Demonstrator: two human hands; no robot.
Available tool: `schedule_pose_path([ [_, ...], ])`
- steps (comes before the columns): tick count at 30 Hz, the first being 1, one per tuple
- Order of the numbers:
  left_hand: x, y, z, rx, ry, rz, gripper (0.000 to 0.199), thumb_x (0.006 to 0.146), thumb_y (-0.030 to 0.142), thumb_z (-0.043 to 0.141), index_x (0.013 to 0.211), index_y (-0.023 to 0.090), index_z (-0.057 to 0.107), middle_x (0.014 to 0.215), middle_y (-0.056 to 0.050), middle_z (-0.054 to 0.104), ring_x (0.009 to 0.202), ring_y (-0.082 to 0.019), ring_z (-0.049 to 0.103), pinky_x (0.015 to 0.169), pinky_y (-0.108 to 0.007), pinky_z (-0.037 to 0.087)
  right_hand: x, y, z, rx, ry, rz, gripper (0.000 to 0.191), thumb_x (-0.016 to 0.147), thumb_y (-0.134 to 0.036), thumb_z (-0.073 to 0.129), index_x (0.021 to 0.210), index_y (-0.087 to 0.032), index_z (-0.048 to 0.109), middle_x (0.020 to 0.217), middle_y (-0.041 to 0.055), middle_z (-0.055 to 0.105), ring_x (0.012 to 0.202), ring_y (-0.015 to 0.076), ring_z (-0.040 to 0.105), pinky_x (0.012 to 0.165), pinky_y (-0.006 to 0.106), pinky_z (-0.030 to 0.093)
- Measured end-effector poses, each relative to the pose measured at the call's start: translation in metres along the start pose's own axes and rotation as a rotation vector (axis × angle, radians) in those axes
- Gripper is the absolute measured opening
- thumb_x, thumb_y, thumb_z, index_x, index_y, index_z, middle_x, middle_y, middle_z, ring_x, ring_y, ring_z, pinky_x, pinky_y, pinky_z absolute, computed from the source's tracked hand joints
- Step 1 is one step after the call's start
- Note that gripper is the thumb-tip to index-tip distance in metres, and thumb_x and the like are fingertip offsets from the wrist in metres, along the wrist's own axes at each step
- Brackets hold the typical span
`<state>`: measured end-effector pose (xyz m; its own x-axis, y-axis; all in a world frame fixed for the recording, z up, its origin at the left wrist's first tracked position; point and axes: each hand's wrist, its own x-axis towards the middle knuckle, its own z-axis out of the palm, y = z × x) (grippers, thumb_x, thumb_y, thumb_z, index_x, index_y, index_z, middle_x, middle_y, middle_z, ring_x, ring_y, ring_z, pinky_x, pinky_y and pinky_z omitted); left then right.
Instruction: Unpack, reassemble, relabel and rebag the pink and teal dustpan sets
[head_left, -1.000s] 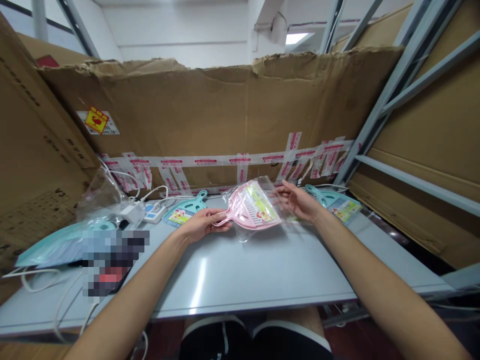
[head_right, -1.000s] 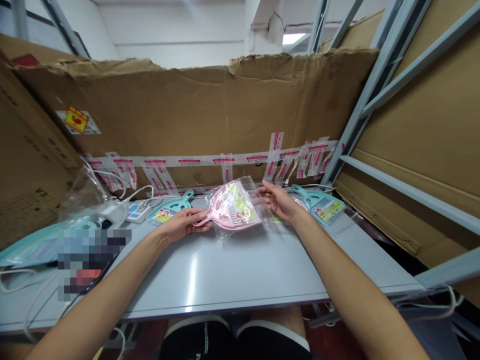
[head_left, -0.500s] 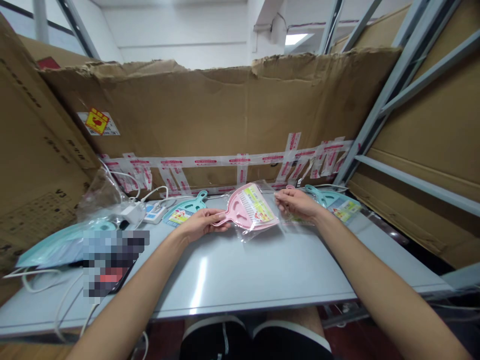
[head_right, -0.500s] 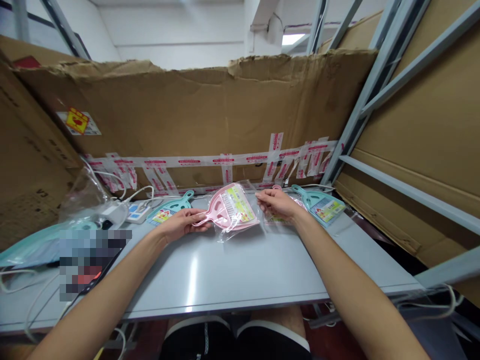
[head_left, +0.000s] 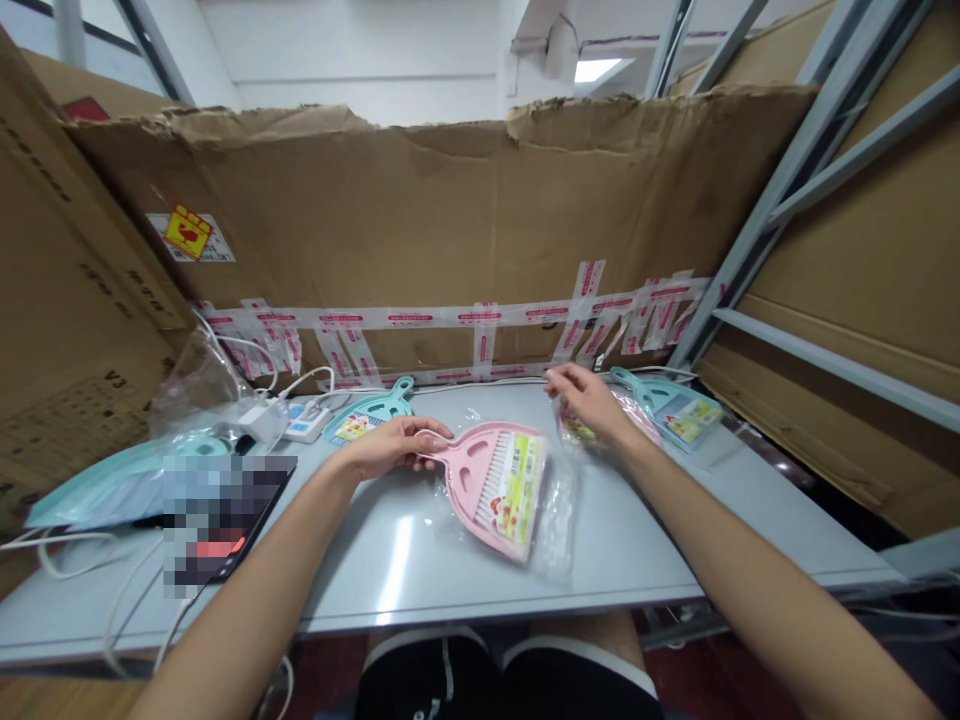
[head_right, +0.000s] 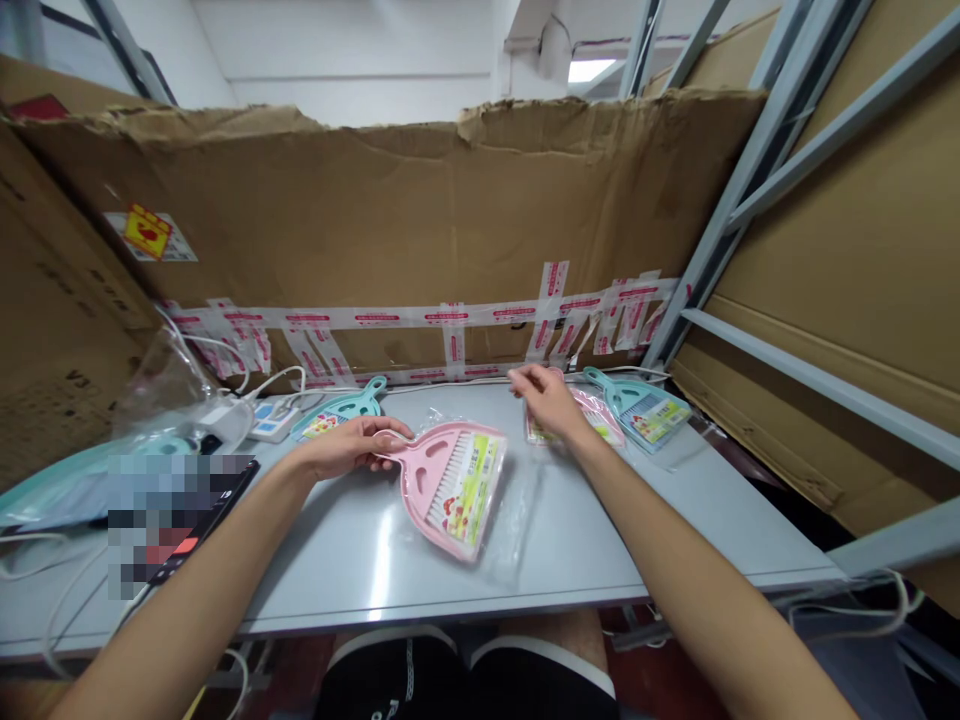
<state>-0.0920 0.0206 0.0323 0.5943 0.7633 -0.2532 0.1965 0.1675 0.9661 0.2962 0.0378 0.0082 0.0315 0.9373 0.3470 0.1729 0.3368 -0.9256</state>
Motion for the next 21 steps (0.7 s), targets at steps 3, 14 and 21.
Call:
schedule_pose_path([
  [3,0.004,-0.003,0.003,-0.018,-0.011,-0.007,0.039,0.086,0.044,0.096,0.112,0.017,0.084,0.073,-0.001,0.066,0.058,-0.010,0.052,0.051,-0.020,0.035,-0.015,-0.006,0.020,-0.099,-0.278,-0.017,0.039,0.097,-0.062,0.080,0.105,-0.024,0.080,0.101,0.0059,0.081,0.091,0.0226,0.074,0.077,0.032,0.057],
  [14,0.025,-0.012,0.018,-0.324,0.306,0.071,0.054,0.084,0.033,0.100,0.129,0.015,0.075,0.117,-0.016,0.083,0.086,-0.020,0.082,0.087,-0.033,0.069,-0.029,0.006,0.047,-0.112,-0.532,0.119,0.060,0.091,-0.047,0.086,0.141,-0.020,0.069,0.084,-0.0025,0.074,0.076,0.0177,0.069,0.069,0.027,0.051],
  [21,0.029,-0.016,0.007,-0.312,0.486,0.220,0.047,0.088,0.038,0.095,0.124,0.016,0.075,0.144,-0.020,0.075,0.095,-0.024,0.084,0.087,-0.037,0.070,-0.011,0.007,0.023,-0.551,-0.087,0.099,0.044,0.096,-0.027,0.076,0.139,-0.017,0.071,0.090,0.0037,0.082,0.083,0.0228,0.076,0.076,0.030,0.054],
])
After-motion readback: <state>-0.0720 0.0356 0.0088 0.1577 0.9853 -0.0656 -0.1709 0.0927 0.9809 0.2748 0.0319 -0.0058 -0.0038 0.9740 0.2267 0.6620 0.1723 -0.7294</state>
